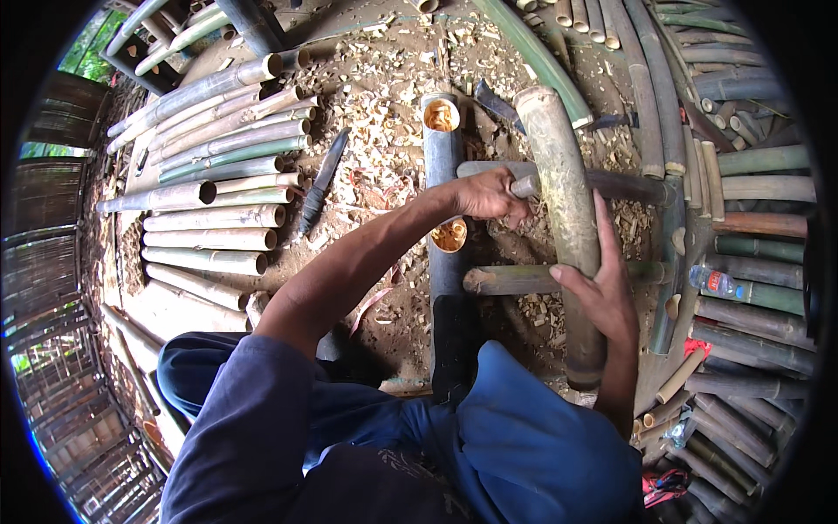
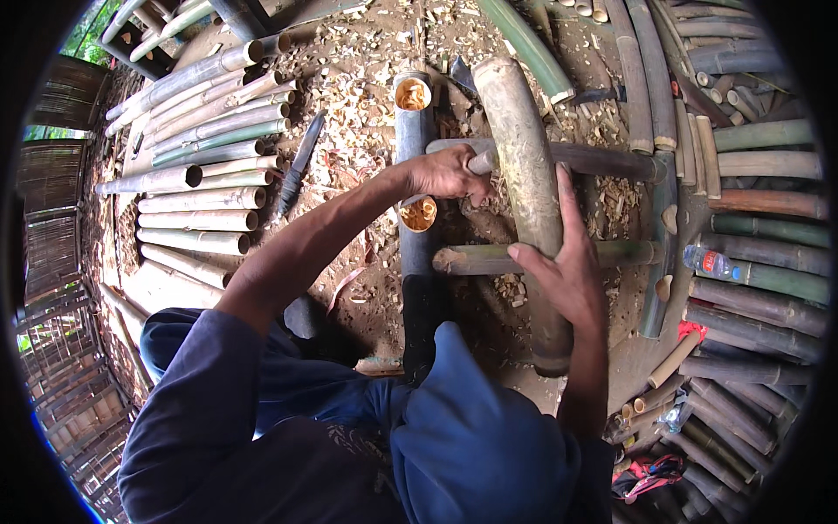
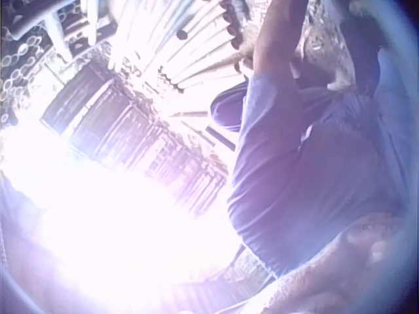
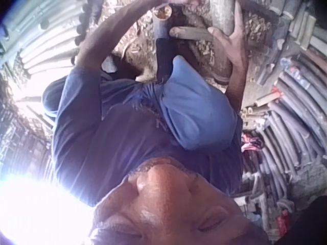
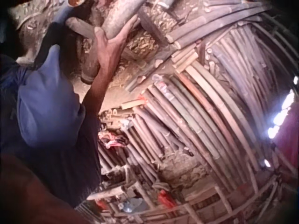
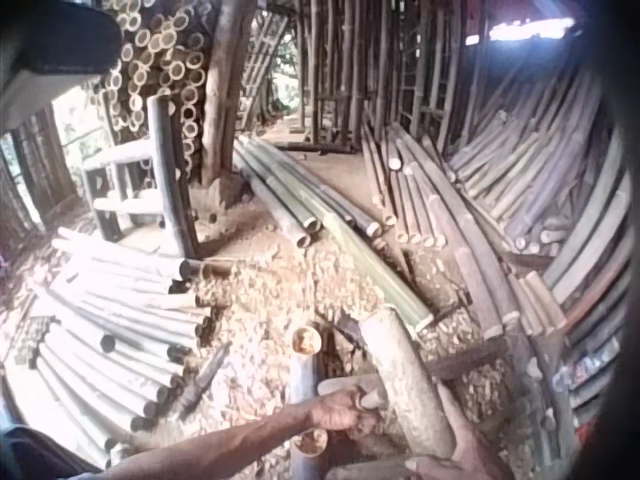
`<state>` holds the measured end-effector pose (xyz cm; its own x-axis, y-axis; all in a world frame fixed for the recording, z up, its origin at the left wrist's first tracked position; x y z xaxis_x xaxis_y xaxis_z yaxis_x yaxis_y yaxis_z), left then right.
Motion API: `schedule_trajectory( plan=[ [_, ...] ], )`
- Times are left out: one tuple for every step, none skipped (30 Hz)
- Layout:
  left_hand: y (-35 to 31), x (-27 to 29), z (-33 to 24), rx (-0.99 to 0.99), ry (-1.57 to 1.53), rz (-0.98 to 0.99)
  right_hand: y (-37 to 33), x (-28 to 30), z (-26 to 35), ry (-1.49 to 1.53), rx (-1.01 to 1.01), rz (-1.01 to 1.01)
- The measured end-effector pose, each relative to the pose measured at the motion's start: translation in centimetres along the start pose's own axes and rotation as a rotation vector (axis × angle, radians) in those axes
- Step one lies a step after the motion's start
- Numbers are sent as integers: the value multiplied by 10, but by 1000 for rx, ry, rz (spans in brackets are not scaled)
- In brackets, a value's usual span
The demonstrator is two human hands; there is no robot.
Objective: The person uses a knife to carve and shape segments of bamboo while sitting on the ground.
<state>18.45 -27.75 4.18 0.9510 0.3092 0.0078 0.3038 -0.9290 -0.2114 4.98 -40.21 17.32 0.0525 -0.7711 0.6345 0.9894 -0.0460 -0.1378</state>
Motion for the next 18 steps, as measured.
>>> schedule_trajectory(
  plan=[
    [-8,-2,6,16,-45,-8,-1,1,9,86,-26,54],
    [-10,-3,6,91,-154,-94,-2,12,27,22,123,-23],
    [-13,-8,0,88,-160,-99,-9,21,44,141,134,-75],
    [-18,-8,-6,85,-160,-107,-13,29,59,160,154,-157],
    [-22,-8,-10,82,-160,-114,-16,34,67,179,173,-239],
    [-25,-9,-8,44,-183,-74,-18,32,67,107,222,-348],
    [-28,-8,-9,34,-171,-85,-15,14,62,-16,209,-257],
    [-34,-9,-7,27,-161,-100,-11,-7,55,-137,194,-162],
    [-37,-10,-7,21,-150,-113,-8,-20,51,-257,179,-69],
    [-41,-10,1,-53,-142,-92,-4,-21,59,-212,121,52],
    [-42,-13,8,-126,-130,-64,-2,-17,63,-169,142,80],
    [-45,-17,14,-208,-116,-38,-4,-15,66,-131,160,110],
    [-43,-21,1,-138,-217,-58,-5,-10,60,-87,154,128],
    [-49,-22,1,-66,-268,-130,-8,-5,69,-88,173,123],
    [-55,-22,1,6,-319,-201,-12,4,79,-60,211,63],
    [-57,-23,-1,-3,-325,-181,-17,13,92,-33,253,5],
    [-59,-21,-5,-15,-327,-166,-21,18,102,-4,293,-54],
    [-63,-19,0,-55,-326,-160,-23,16,107,180,282,-104]
  ],
)
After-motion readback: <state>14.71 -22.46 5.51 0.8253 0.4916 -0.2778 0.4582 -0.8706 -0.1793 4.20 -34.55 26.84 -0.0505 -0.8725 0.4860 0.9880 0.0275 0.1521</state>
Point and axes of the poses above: each hand's wrist, its own y-axis towards the middle knuckle, its own x-axis out of the back of the hand, z = x × y, the point moved 7 cm from there along y, towards the middle knuckle, and after that the axes turned 11 degrees about -y, right-handed, at the moved point
